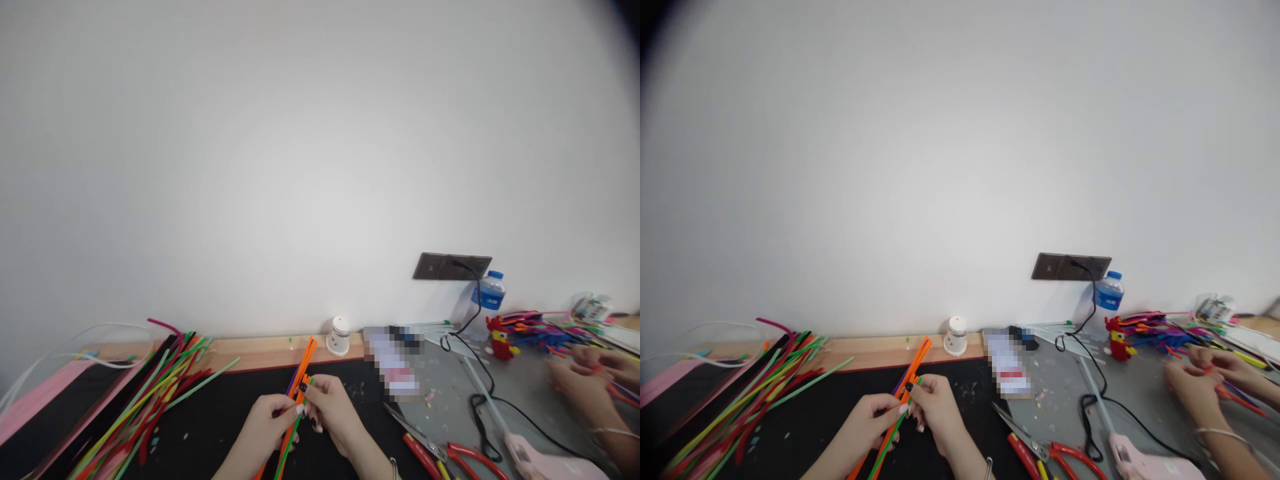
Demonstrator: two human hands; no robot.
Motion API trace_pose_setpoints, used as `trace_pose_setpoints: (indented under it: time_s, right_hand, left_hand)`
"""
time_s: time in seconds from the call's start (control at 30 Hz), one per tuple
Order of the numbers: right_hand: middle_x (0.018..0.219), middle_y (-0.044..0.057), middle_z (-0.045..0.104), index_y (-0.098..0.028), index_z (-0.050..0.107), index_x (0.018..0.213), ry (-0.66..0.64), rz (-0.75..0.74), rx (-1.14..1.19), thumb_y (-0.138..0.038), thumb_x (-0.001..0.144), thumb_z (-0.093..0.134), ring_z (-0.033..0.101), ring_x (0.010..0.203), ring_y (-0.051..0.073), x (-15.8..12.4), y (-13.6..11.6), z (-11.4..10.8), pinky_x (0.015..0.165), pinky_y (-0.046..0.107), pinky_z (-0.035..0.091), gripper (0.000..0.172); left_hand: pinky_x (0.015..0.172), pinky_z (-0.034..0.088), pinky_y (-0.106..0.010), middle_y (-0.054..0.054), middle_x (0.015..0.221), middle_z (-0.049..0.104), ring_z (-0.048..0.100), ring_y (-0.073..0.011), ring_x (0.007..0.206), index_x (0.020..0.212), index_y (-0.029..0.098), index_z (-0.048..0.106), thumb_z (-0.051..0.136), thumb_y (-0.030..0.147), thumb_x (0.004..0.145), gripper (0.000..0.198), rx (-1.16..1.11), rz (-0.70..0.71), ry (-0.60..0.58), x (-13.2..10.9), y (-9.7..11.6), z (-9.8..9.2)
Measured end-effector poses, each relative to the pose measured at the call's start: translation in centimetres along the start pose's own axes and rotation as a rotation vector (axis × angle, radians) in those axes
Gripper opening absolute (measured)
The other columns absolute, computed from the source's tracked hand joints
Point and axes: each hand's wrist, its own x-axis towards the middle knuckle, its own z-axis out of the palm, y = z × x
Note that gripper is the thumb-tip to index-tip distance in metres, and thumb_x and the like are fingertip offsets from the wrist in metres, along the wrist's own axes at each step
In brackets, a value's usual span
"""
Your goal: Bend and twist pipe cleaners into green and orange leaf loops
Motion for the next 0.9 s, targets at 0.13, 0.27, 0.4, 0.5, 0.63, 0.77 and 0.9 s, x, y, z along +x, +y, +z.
trace_pose_setpoints:
  time_s: [0.13,0.27,0.4,0.5,0.63,0.77,0.9]
  right_hand:
    - [0.043,-0.004,0.051,-0.012,0.053,0.060,-0.005,-0.034,-0.037,-0.048,0.066,0.061,0.035,0.029,0.003,0.2,0.3,-0.2,0.028,0.015,0.024,0.037]
    - [0.044,-0.003,0.051,-0.012,0.054,0.060,-0.009,-0.046,-0.067,-0.052,0.065,0.060,0.034,0.030,0.003,0.2,0.4,-0.3,0.028,0.015,0.025,0.041]
    - [0.045,-0.003,0.052,-0.012,0.055,0.063,-0.018,-0.050,-0.103,-0.054,0.067,0.057,0.035,0.031,0.004,0.2,0.5,-0.4,0.029,0.015,0.026,0.043]
    - [0.044,-0.004,0.051,-0.014,0.051,0.059,-0.014,-0.058,-0.145,-0.055,0.067,0.056,0.036,0.029,0.004,0.4,0.6,-0.5,0.028,0.016,0.024,0.043]
    - [0.038,-0.006,0.047,-0.016,0.046,0.054,0.003,-0.079,-0.213,-0.053,0.068,0.056,0.034,0.026,0.004,0.4,0.8,-0.7,0.027,0.016,0.020,0.041]
    - [0.039,-0.006,0.047,-0.017,0.044,0.052,0.023,-0.097,-0.250,-0.050,0.070,0.055,0.033,0.025,0.004,0.4,0.7,-0.9,0.027,0.017,0.017,0.039]
    - [0.038,-0.006,0.047,-0.017,0.044,0.052,0.034,-0.098,-0.260,-0.046,0.071,0.053,0.032,0.025,0.004,0.4,0.7,-1.2,0.026,0.017,0.017,0.037]
  left_hand:
    - [0.040,0.038,-0.023,0.004,0.040,0.050,0.048,-0.0111,0.036,0.055,0.013,0.058,0.063,0.055,0.056,0.042,0.016,0.024,0.003,-0.2,0.2,-0.1]
    - [0.039,0.036,-0.022,0.003,0.040,0.052,0.047,-0.0106,0.035,0.056,0.013,0.060,0.064,0.055,0.056,0.042,0.025,0.035,-0.006,-0.3,0.3,-0.1]
    - [0.038,0.035,-0.021,0.003,0.038,0.051,0.044,-0.0098,0.033,0.055,0.013,0.058,0.063,0.055,0.056,0.042,0.025,0.032,-0.001,-0.4,0.3,-0.1]
    - [0.039,0.035,-0.021,0.005,0.039,0.048,0.046,-0.0104,0.036,0.052,0.016,0.052,0.062,0.057,0.056,0.042,0.004,0.031,0.011,-0.4,0.3,-0.1]
    - [0.038,0.035,-0.021,0.006,0.039,0.047,0.047,-0.0107,0.036,0.050,0.018,0.047,0.062,0.059,0.054,0.044,-0.013,0.023,0.024,-0.4,0.1,-0.1]
    - [0.038,0.035,-0.021,0.005,0.041,0.049,0.047,-0.0107,0.037,0.052,0.017,0.050,0.060,0.058,0.057,0.043,-0.028,0.023,0.035,-0.4,0.0,0.0]
    - [0.038,0.034,-0.020,0.006,0.042,0.047,0.049,-0.0114,0.039,0.053,0.016,0.050,0.061,0.056,0.058,0.042,-0.042,0.020,0.034,-0.4,0.1,-0.2]
